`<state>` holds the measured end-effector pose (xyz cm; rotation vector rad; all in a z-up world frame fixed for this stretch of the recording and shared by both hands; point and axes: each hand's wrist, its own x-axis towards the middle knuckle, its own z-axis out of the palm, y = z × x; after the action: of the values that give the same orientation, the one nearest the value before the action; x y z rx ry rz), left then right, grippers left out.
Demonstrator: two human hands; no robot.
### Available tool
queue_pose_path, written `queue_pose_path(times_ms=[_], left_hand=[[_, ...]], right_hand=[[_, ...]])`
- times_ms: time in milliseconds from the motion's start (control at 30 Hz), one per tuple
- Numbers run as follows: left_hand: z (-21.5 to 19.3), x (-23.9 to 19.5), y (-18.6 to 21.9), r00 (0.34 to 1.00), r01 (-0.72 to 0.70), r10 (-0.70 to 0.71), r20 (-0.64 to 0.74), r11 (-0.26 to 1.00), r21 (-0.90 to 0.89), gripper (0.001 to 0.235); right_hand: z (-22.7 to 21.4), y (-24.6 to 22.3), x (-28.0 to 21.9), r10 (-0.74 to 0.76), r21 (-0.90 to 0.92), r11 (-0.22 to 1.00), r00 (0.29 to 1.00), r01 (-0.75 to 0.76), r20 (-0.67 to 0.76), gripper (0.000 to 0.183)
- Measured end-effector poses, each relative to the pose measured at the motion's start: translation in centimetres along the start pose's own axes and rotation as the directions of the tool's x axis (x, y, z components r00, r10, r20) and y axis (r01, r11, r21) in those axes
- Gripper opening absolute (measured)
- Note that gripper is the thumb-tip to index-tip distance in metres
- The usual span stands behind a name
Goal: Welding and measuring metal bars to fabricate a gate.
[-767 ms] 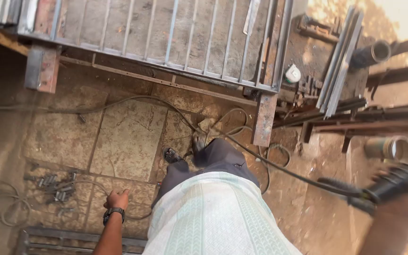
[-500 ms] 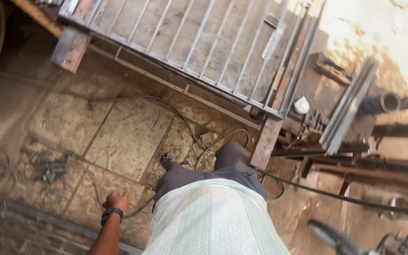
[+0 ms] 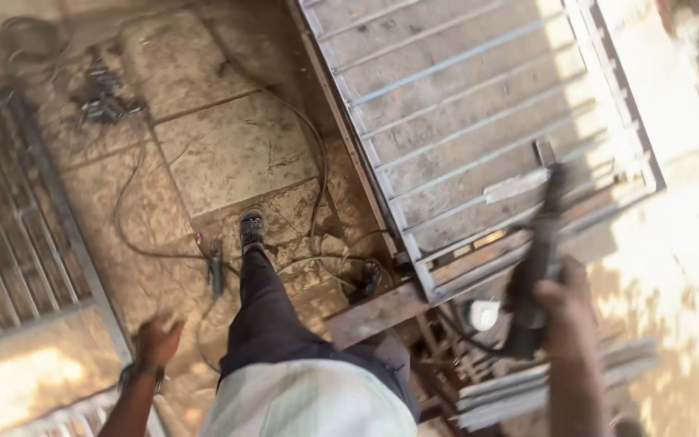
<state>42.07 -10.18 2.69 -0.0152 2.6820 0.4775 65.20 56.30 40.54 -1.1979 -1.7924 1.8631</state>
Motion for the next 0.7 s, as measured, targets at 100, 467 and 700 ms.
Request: queue_pose_path(times_ms=[100,467,700], left_hand=[[3.5,-9.4,-2.7,0.99,0.048,-0.056,0.133,0.997,0.061,0.059],[6.6,-24.3,-2.4,0.865,0.333,-0.373,0.334,0.927,0.172,0.066],[9.2,-26.8,-1.0,0.854,0.356,-0.396,0.337,0.918,0.177,0.067]], right_hand=[[1.5,-0.1,2.0,0.057,-0.231,0.972,0.997,-0.042,0.056,0.077],[5.2,1.9,5.7,0.007,-0.442,0.894,0.984,0.073,0.176,0.082],[5.6,3.0,7.5,-0.109,-0.381,0.902,0.962,0.202,0.252,0.103]])
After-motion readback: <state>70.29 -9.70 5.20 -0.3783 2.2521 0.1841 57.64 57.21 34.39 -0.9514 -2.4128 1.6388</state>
